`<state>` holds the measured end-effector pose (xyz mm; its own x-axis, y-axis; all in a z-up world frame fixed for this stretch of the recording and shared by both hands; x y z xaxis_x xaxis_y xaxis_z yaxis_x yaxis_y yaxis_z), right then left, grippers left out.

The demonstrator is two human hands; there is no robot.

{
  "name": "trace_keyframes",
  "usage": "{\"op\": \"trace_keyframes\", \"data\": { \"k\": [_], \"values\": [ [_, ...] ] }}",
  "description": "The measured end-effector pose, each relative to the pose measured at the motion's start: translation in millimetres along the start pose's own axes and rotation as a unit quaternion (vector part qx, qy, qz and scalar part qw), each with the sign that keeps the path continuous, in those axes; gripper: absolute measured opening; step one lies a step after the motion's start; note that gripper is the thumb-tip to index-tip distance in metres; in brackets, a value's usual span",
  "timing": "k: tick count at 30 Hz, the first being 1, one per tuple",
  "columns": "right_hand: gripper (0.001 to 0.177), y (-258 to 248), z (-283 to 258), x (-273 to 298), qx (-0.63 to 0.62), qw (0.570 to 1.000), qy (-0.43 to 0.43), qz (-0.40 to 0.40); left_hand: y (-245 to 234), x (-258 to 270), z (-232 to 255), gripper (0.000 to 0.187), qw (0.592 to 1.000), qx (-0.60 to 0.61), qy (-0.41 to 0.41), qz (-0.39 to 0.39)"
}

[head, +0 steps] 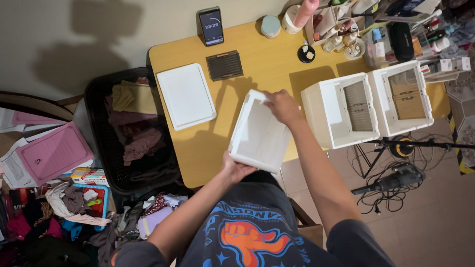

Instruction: The person assembles two white plastic storage containers by inserting small white plastic tabs into the container edges, then placing metal grates inside each container. The person repeats the process for a second container, aligning and seating the components.

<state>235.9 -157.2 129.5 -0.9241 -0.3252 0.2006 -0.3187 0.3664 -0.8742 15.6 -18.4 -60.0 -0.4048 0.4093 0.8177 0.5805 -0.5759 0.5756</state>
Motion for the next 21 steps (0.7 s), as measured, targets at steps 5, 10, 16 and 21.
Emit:
{"op": "trace_keyframes", "data": {
  "k": [5, 10, 16, 21],
  "values": [
    [0.039, 28, 3, -26, 0.027, 0.995, 0.008, -0.099, -17, -15, -16, 0.077, 0.996, 0.073, -0.055, -0.011],
    [0.039, 43, 4, -31, 0.03, 0.99, -0.007, -0.136, -28, -24, -33, 0.073, 0.994, 0.076, -0.078, -0.03],
    [0.042, 45, 3, -27, 0.029, 0.988, 0.007, -0.149, -35, -25, -40, 0.066, 0.996, 0.057, -0.071, -0.01],
    [0.044, 36, -7, -24, 0.036, 0.987, -0.032, -0.155, -45, -22, -18, 0.065, 0.997, -0.06, -0.027, 0.04]
  ]
}}
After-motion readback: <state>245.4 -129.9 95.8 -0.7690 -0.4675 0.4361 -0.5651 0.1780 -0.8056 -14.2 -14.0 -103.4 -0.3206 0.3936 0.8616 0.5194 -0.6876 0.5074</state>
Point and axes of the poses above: each hand's wrist, its own x-axis away from the middle knuckle, its own y-axis out of the palm, z = x × y, the point moved 6 cm from there along -x, towards the middle knuckle, and after that the axes turned 2 degrees about -z, right-handed, at the moved point
